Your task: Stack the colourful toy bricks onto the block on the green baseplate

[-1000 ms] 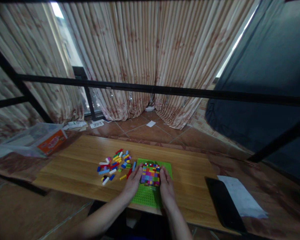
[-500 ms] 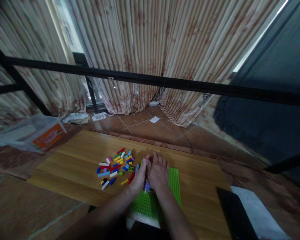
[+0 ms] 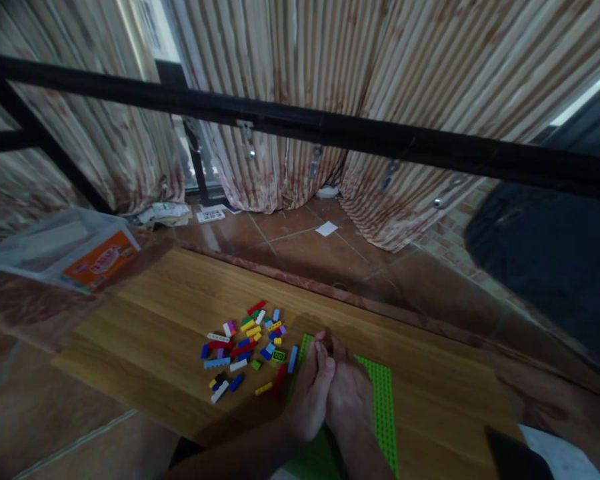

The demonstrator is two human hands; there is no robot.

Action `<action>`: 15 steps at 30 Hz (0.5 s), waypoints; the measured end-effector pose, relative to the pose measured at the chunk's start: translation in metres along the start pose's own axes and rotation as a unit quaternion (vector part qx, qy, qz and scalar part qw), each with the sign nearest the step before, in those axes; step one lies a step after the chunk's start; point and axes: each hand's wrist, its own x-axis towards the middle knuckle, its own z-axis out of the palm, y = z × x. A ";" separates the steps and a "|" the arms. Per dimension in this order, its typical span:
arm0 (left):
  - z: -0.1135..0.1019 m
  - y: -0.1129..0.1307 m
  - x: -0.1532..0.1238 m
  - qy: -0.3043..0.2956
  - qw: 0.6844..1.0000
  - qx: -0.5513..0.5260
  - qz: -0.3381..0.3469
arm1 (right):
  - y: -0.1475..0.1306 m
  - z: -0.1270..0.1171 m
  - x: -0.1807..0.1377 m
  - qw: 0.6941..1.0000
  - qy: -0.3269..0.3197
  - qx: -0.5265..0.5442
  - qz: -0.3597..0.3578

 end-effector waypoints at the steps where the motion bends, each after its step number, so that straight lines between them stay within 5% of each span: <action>1: 0.000 0.000 0.000 0.000 1.000 0.007 -0.005 | 0.000 0.000 0.000 1.000 -0.001 0.001 0.003; 15: -0.002 0.000 0.003 -0.023 0.999 -0.020 -0.020 | -0.001 0.001 0.001 0.999 -0.011 0.028 0.032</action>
